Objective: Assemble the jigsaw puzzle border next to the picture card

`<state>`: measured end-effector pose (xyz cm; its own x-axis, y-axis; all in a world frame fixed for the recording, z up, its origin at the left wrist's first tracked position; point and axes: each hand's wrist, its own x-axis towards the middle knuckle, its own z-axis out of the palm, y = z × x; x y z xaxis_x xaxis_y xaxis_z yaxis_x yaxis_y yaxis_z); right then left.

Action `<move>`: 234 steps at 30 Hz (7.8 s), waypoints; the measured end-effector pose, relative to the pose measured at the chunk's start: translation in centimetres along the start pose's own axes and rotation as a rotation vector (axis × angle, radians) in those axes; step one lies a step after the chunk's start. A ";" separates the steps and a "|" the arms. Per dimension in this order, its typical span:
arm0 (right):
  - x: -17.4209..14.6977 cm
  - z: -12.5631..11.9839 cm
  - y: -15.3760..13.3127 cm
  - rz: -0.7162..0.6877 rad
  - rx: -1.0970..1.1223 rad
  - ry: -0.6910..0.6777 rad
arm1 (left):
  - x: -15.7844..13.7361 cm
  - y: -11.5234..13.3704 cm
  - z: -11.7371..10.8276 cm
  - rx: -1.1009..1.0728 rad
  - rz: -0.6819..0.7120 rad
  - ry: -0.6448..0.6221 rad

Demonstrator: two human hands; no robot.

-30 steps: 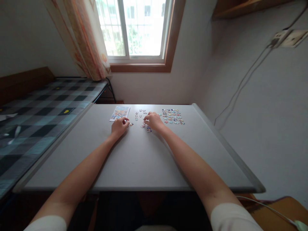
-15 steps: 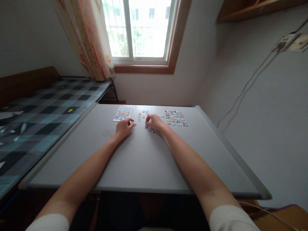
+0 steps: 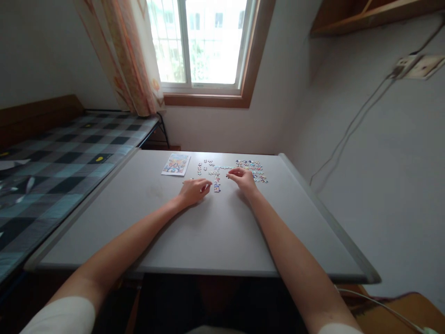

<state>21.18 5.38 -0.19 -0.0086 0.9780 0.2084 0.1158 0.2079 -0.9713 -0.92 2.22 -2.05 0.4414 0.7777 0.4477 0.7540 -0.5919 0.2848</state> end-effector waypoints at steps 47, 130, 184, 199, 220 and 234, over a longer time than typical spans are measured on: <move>-1.9 0.9 0.8 -0.035 -0.202 -0.115 | 1.3 3.0 1.3 -0.119 -0.227 0.059; -3.0 1.8 0.1 -0.050 -0.815 -0.185 | 1.2 3.4 0.6 0.042 -0.296 -0.204; -2.9 1.3 0.1 -0.049 -0.848 -0.173 | 1.2 3.2 0.6 0.005 -0.181 -0.225; -2.9 1.3 0.1 -0.037 -0.841 -0.175 | 1.1 3.2 0.5 -0.023 -0.181 -0.209; -3.0 1.4 0.0 -0.046 -0.873 -0.182 | 1.0 3.5 1.0 0.002 -0.098 -0.141; -2.9 1.4 0.3 -0.046 -0.858 -0.178 | 1.0 3.2 1.1 0.013 -0.092 -0.136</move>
<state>19.83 2.62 -1.25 -0.1781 0.9718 0.1545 0.8179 0.2335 -0.5259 2.46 1.39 -1.65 0.4314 0.8506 0.3007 0.8001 -0.5147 0.3082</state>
